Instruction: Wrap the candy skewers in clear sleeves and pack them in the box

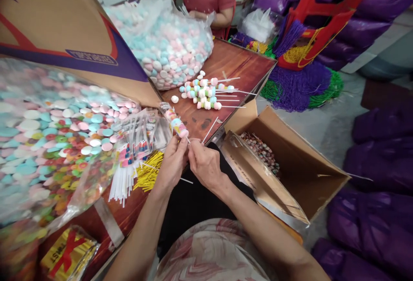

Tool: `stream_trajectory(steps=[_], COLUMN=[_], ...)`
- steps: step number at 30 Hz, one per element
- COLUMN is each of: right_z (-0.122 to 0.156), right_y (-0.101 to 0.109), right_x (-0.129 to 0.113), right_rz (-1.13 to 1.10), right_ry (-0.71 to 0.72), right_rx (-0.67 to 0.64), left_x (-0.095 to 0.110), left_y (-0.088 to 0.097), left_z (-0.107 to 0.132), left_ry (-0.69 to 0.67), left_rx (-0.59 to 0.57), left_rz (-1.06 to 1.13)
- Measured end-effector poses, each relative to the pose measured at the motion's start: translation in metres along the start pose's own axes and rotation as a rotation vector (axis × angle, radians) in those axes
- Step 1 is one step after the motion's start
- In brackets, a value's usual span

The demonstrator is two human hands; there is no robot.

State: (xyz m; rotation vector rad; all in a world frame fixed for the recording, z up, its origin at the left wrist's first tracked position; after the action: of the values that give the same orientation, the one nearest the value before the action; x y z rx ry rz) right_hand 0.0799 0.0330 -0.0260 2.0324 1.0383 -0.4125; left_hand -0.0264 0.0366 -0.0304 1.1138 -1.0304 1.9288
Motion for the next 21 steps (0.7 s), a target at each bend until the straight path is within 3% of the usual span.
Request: stream_trajectory(steps=[12, 21], right_z=[0.002, 0.003], right_y=[0.010, 0.010], right_x=[-0.002, -0.004], right_rz=[-0.044, -0.103], right_ry=[-0.151, -0.214], right_rx=[-0.022, -0.056], left_x=[0.007, 0.010], left_y=[0.018, 0.016], left_z=[-0.005, -0.004], left_ry=[-0.489, -0.527], left_rx=[0.136, 0.170], left_rz=[-0.445, -0.419])
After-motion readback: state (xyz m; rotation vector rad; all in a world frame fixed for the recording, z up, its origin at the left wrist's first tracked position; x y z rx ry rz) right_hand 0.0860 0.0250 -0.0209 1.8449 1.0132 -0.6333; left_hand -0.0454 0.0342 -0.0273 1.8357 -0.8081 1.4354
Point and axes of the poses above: each hand's wrist, its own z-axis away from the middle knuckle, its own y-axis out of the back of the hand, x = y × z, the point moved 2 cm from there along -z, towards the middle knuckle, and after that the axes turned 13 degrees about x, right-handed, at the moved point
